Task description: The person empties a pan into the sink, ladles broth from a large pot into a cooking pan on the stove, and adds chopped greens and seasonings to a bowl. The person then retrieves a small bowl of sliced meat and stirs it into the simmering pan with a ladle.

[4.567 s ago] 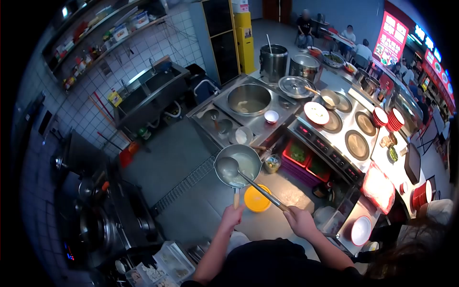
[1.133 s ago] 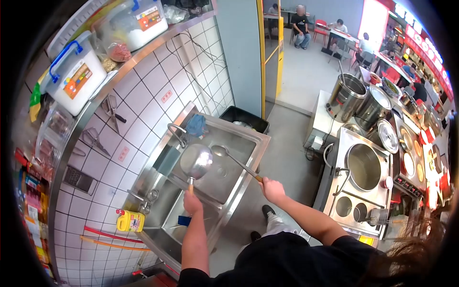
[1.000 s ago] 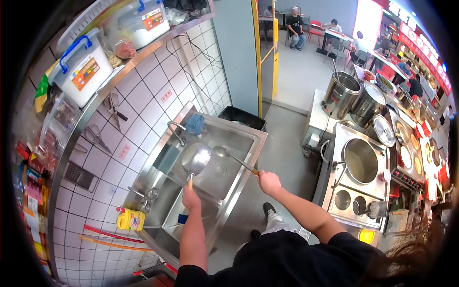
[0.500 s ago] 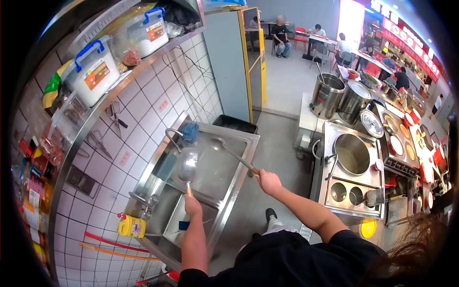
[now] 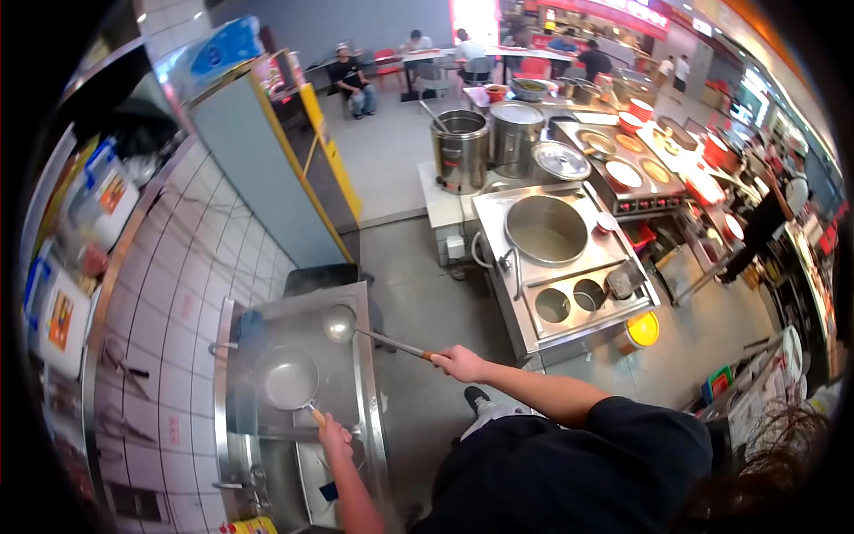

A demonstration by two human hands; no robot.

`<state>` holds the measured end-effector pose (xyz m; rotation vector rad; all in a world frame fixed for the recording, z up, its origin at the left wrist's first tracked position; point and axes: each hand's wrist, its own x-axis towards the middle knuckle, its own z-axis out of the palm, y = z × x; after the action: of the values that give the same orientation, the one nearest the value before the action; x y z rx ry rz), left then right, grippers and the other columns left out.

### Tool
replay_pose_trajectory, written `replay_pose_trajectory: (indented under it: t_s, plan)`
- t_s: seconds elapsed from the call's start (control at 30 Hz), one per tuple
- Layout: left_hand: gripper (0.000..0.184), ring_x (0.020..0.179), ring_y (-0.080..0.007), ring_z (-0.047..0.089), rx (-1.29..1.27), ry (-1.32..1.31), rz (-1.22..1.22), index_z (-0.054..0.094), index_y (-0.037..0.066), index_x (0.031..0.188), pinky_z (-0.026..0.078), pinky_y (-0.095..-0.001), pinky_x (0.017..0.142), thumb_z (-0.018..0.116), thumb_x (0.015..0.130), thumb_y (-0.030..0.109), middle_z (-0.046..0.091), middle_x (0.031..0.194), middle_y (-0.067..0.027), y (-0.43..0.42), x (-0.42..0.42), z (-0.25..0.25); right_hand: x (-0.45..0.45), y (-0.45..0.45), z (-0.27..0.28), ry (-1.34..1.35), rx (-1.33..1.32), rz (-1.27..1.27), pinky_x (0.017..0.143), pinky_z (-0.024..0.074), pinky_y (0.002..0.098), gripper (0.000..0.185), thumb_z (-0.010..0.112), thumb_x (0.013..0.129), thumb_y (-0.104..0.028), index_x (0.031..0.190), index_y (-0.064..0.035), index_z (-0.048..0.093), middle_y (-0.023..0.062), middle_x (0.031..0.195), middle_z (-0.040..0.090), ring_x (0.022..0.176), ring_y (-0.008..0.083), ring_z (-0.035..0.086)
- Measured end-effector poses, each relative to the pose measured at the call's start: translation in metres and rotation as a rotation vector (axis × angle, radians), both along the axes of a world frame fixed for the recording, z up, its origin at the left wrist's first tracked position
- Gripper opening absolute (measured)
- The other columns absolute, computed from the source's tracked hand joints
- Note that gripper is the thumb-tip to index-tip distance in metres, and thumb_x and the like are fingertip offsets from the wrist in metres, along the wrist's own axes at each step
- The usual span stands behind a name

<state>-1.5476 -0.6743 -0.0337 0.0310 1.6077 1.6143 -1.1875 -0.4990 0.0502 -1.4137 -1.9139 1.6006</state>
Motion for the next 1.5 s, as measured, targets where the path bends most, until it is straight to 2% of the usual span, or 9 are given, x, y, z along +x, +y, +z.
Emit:
replay_pose_trajectory:
  t_s: [0.23, 0.47, 0.53, 0.7, 0.8, 0.93, 0.97, 1.1, 1.5]
  plan:
    - [0.028, 0.037, -0.0061, 0.028, 0.101, -0.346, -0.204, 0.043, 0.019, 0.082, 0.023, -0.0240, 0.031, 0.057, 0.102, 0.033, 0.033, 0.056, 0.0069, 0.045, 0.084, 0.025, 0.129, -0.014, 0.051, 0.147, -0.251, -0.328, 0.049, 0.0392, 0.0254, 0.043, 0.054, 0.101, -0.041, 0.100, -0.0016, 0.070, -0.0002, 0.071, 0.057, 0.053, 0.0072, 0.047]
    - [0.027, 0.036, -0.0066, 0.029, 0.063, -0.494, -0.533, 0.045, 0.019, 0.083, 0.022, -0.0234, 0.030, 0.055, 0.104, 0.033, 0.033, 0.055, 0.0059, 0.123, 0.153, 0.026, 0.253, 0.023, 0.084, 0.294, -0.241, -0.648, 0.045, 0.0326, 0.0229, 0.038, 0.056, 0.101, -0.037, 0.098, -0.0008, 0.068, -0.0038, 0.067, 0.051, 0.051, 0.0054, 0.042]
    - [0.027, 0.036, -0.0066, 0.029, 0.025, -0.490, -0.592, 0.044, 0.018, 0.084, 0.022, -0.0233, 0.030, 0.054, 0.104, 0.033, 0.033, 0.054, 0.0056, 0.151, 0.166, 0.025, 0.288, 0.055, 0.077, 0.170, -0.131, -0.733, 0.048, 0.0360, 0.0254, 0.039, 0.055, 0.101, -0.035, 0.094, 0.0009, 0.069, -0.0018, 0.067, 0.054, 0.054, 0.0074, 0.045]
    - [0.027, 0.036, -0.0063, 0.027, -0.119, -0.408, -0.703, 0.044, 0.017, 0.084, 0.022, -0.0235, 0.031, 0.053, 0.105, 0.030, 0.031, 0.053, 0.0056, 0.231, 0.204, 0.041, 0.364, 0.168, 0.018, -0.201, 0.135, -0.825, 0.063, 0.0484, 0.0361, 0.048, 0.055, 0.098, -0.039, 0.090, 0.0051, 0.071, 0.0104, 0.072, 0.066, 0.066, 0.0183, 0.061]
    - [0.027, 0.036, -0.0064, 0.027, -0.161, -0.407, -0.742, 0.043, 0.017, 0.083, 0.022, -0.0240, 0.031, 0.053, 0.105, 0.029, 0.031, 0.053, 0.0056, 0.275, 0.220, 0.050, 0.394, 0.236, -0.026, -0.320, 0.030, -0.866, 0.069, 0.0508, 0.0398, 0.050, 0.056, 0.097, -0.040, 0.089, 0.0075, 0.070, 0.0162, 0.074, 0.068, 0.070, 0.0241, 0.066]
    - [0.030, 0.035, -0.0068, 0.027, -0.222, -0.315, -0.789, 0.043, 0.017, 0.080, 0.023, -0.0230, 0.031, 0.052, 0.105, 0.032, 0.032, 0.052, 0.0056, 0.317, 0.243, 0.066, 0.426, 0.321, -0.112, -0.357, -0.044, -0.831, 0.064, 0.0514, 0.0437, 0.053, 0.055, 0.097, -0.039, 0.087, 0.0118, 0.067, 0.0202, 0.071, 0.066, 0.063, 0.0293, 0.064]
    - [0.031, 0.034, -0.0070, 0.028, -0.228, -0.316, -0.795, 0.043, 0.016, 0.080, 0.023, -0.0232, 0.030, 0.052, 0.105, 0.032, 0.032, 0.052, 0.0053, 0.325, 0.245, 0.066, 0.425, 0.334, -0.115, -0.344, -0.097, -0.839, 0.054, 0.0495, 0.0447, 0.056, 0.055, 0.098, -0.039, 0.084, 0.0140, 0.065, 0.0215, 0.068, 0.064, 0.055, 0.0303, 0.062]
    - [0.031, 0.034, -0.0080, 0.029, -0.280, -0.269, -0.802, 0.043, 0.015, 0.080, 0.024, -0.0240, 0.030, 0.052, 0.105, 0.032, 0.032, 0.052, 0.0044, 0.344, 0.257, 0.069, 0.427, 0.387, -0.160, -0.314, -0.250, -0.897, 0.040, 0.0378, 0.0384, 0.048, 0.056, 0.099, -0.036, 0.075, 0.0052, 0.063, 0.0114, 0.063, 0.059, 0.043, 0.0215, 0.048]
    - [0.034, 0.035, -0.0093, 0.031, -0.410, -0.259, -0.861, 0.042, 0.015, 0.078, 0.027, -0.0256, 0.031, 0.055, 0.104, 0.032, 0.034, 0.053, 0.0040, 0.359, 0.254, 0.041, 0.397, 0.442, -0.244, -0.146, -0.435, -1.012, 0.039, 0.0381, 0.0402, 0.045, 0.055, 0.101, -0.033, 0.081, 0.0060, 0.063, 0.0109, 0.061, 0.056, 0.043, 0.0234, 0.049]
